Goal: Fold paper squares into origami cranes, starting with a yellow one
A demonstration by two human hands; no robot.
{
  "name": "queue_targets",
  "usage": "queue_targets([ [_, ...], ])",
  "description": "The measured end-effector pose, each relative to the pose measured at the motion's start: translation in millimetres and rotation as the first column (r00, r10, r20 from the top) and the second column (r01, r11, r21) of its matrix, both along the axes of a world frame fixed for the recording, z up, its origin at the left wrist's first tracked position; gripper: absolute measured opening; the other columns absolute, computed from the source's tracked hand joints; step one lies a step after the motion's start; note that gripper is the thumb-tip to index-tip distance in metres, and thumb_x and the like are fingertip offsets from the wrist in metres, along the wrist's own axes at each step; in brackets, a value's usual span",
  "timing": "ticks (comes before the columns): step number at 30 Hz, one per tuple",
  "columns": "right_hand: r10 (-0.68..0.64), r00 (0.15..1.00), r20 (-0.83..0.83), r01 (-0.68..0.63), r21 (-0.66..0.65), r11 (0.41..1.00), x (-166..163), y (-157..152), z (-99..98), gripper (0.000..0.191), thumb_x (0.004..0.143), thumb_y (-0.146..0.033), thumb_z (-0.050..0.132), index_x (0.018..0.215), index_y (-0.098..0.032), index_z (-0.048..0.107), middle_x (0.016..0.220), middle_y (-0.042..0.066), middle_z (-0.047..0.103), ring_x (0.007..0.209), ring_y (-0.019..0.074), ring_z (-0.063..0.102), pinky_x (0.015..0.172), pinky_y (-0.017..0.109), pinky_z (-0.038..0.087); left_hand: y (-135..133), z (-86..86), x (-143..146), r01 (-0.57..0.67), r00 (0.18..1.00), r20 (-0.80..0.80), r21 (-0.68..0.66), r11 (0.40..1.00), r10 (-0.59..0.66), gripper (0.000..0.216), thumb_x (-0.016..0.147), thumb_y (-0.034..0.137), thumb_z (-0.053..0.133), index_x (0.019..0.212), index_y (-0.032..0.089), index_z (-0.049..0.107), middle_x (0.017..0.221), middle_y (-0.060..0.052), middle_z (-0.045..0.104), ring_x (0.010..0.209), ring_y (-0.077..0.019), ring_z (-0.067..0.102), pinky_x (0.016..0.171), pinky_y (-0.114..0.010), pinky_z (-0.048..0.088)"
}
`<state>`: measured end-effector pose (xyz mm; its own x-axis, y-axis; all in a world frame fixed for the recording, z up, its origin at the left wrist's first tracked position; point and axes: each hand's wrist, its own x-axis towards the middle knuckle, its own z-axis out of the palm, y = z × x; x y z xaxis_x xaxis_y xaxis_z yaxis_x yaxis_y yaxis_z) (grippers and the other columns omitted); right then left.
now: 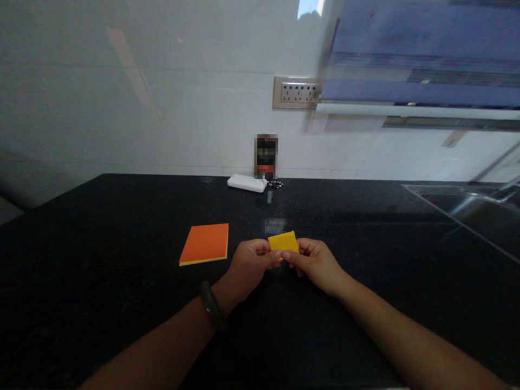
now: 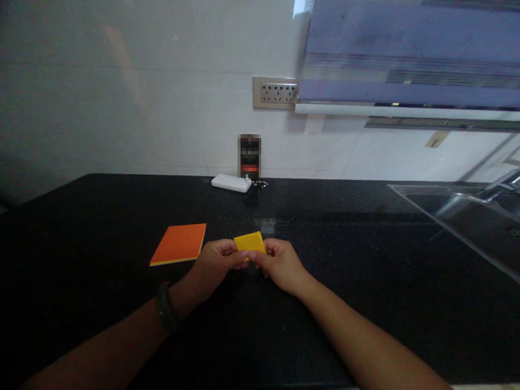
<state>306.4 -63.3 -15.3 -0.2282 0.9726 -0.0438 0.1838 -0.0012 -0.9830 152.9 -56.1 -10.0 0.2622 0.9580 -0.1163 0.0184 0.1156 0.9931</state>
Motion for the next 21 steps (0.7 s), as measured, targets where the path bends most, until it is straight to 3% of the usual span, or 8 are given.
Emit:
queue_targets([
  [7, -0.095, 0.995, 0.038, 0.093, 0.037, 0.995, 1.8, 2.7, 1.0, 0.032, 0.067, -0.041, 0.061, 0.054, -0.018, 0.043, 0.044, -0.006, 0.040, 0.037, 0.0049, 0.032, 0.035, 0.018, 0.023, -1.3, -2.0, 1.9, -0.074, 0.995, -0.057, 0.077, 0.994, 0.078, 0.020, 0.064, 0.033, 0.063, 0.058, 0.014, 0.057, 0.058, 0.000, 0.062, 0.057, -0.0124, 0.057, 0.054, -0.022, 0.042],
  [11, -0.129, 0.990, -0.066, 0.132, 0.053, 0.990, 3.1, 2.7, 4.8, 0.026, 0.067, -0.040, 0.061, 0.062, -0.017, 0.050, 0.051, -0.005, 0.045, 0.043, 0.0067, 0.039, 0.040, 0.019, 0.031, -1.0, 2.1, -0.8, -0.096, 0.983, -0.142, 0.141, 0.985, 0.116, 0.020, 0.066, 0.032, 0.061, 0.059, 0.014, 0.059, 0.058, 0.000, 0.061, 0.056, -0.0123, 0.055, 0.053, -0.022, 0.040],
  [15, -0.045, 0.976, -0.215, 0.054, 0.037, 0.998, 0.7, 0.0, 8.4, 0.028, 0.060, -0.031, 0.069, 0.081, -0.018, 0.056, 0.067, -0.002, 0.055, 0.056, 0.0090, 0.049, 0.049, 0.020, 0.038, -3.5, 7.9, -1.3, -0.050, 0.963, -0.252, 0.185, 0.981, 0.097, 0.020, 0.065, 0.032, 0.061, 0.059, 0.014, 0.060, 0.053, 0.002, 0.057, 0.051, -0.0100, 0.049, 0.047, -0.020, 0.035],
  [17, -0.030, 0.974, -0.223, 0.035, 0.016, 0.999, -1.1, -2.0, 8.6, 0.022, 0.061, -0.030, 0.069, 0.074, -0.017, 0.057, 0.065, -0.002, 0.056, 0.056, 0.0089, 0.049, 0.050, 0.021, 0.038, -5.2, 9.6, -0.3, 0.013, 0.955, -0.291, 0.212, 0.977, 0.050, 0.020, 0.065, 0.032, 0.060, 0.058, 0.014, 0.061, 0.052, 0.003, 0.055, 0.051, -0.0093, 0.047, 0.046, -0.019, 0.033],
  [21, -0.113, 0.969, -0.218, 0.121, 0.023, 0.992, -1.4, -3.8, 6.9, 0.017, 0.065, -0.032, 0.065, 0.065, -0.016, 0.059, 0.059, -0.002, 0.056, 0.053, 0.0095, 0.048, 0.053, 0.023, 0.038, -6.6, 10.6, 0.9, 0.086, 0.951, -0.307, 0.219, 0.972, -0.015, 0.020, 0.067, 0.031, 0.058, 0.059, 0.014, 0.062, 0.053, 0.002, 0.054, 0.052, -0.0091, 0.045, 0.048, -0.020, 0.032],
])
